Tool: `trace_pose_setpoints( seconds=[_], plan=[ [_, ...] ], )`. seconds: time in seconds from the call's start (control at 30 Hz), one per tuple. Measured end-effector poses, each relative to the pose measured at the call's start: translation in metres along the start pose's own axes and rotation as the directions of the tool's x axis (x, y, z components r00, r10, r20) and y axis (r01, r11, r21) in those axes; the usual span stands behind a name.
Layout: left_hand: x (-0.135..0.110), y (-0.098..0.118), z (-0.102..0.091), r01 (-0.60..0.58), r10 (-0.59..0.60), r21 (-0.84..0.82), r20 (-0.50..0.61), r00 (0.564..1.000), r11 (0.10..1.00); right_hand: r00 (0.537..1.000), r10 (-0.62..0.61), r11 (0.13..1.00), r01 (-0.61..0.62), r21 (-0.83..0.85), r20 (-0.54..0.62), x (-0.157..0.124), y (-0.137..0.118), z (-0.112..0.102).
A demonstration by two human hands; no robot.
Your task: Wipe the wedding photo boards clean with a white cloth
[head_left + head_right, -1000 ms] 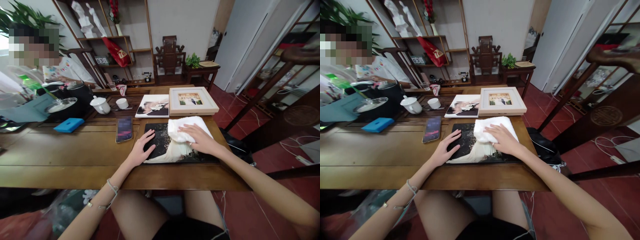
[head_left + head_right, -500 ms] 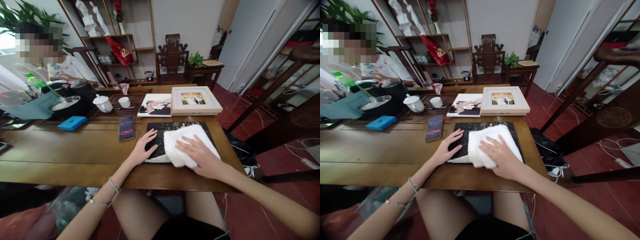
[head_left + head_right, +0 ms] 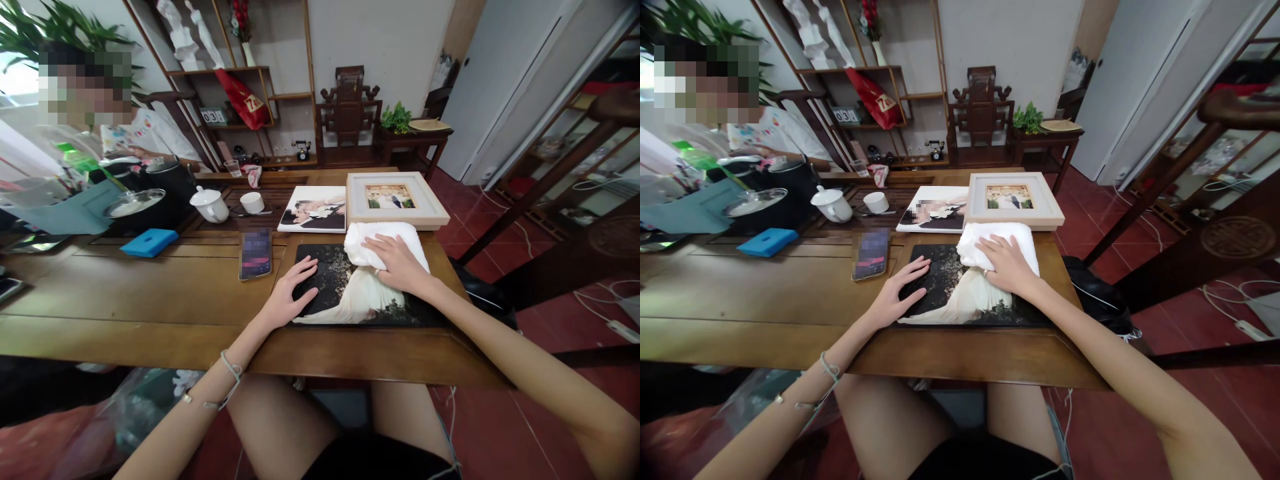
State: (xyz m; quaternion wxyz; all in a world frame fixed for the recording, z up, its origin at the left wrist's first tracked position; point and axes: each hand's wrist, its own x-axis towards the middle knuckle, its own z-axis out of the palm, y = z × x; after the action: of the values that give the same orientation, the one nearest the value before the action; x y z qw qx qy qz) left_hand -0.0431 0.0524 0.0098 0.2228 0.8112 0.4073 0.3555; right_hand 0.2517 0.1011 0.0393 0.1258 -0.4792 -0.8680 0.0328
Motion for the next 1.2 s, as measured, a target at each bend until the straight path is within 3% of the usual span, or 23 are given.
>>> trace_pose_setpoints(
  seconds=[0.17, 0.33, 0.43, 0.53, 0.7, 0.83, 0.93, 1.03, 1.1, 1.2],
  plan=[
    [0.001, -0.001, 0.001, -0.008, 0.007, -0.01, -0.011, 1.0, 1.0, 0.998, -0.039, 0.999, 0.04, -0.018, 0.052, -0.019, -0.025, -0.002],
    [0.001, -0.004, 0.001, -0.027, 0.027, 0.0, 0.015, 1.0, 1.0, 0.941, -0.306, 0.952, 0.3, 0.067, 0.143, -0.055, -0.074, -0.003],
    [0.001, -0.004, 0.0, -0.016, 0.017, -0.016, 0.037, 0.999, 1.0, 0.917, -0.374, 0.926, 0.361, 0.111, 0.14, -0.062, -0.085, -0.004],
    [0.001, -0.005, 0.0, 0.033, -0.033, -0.016, 0.035, 0.999, 0.999, 0.944, -0.305, 0.949, 0.291, 0.12, 0.127, -0.048, -0.068, -0.006],
    [0.0, -0.007, 0.001, 0.07, -0.069, -0.026, 0.038, 0.997, 0.997, 0.998, -0.036, 0.999, 0.036, 0.002, 0.052, -0.006, -0.031, -0.003],
    [0.0, -0.008, 0.002, 0.097, -0.095, -0.057, 0.044, 0.995, 0.994, 0.996, 0.063, 0.989, -0.054, -0.141, 0.059, 0.001, -0.054, 0.004],
    [0.0, -0.008, 0.003, 0.117, -0.115, -0.073, 0.031, 0.993, 0.99, 0.993, -0.043, 0.976, 0.065, -0.207, 0.108, -0.022, -0.1, 0.008],
    [0.0, -0.008, 0.004, 0.129, -0.128, -0.07, 0.019, 0.992, 0.989, 0.958, -0.266, 0.938, 0.283, -0.2, 0.107, -0.053, -0.139, 0.007],
    [0.0, -0.008, 0.004, 0.131, -0.13, -0.061, 0.018, 0.991, 0.989, 0.931, -0.344, 0.917, 0.361, -0.17, 0.122, -0.065, -0.15, 0.004],
    [0.0, -0.008, 0.005, 0.137, -0.136, -0.068, 0.009, 0.991, 0.988, 0.935, -0.327, 0.933, 0.342, -0.111, 0.137, -0.055, -0.139, -0.002]
  ],
)
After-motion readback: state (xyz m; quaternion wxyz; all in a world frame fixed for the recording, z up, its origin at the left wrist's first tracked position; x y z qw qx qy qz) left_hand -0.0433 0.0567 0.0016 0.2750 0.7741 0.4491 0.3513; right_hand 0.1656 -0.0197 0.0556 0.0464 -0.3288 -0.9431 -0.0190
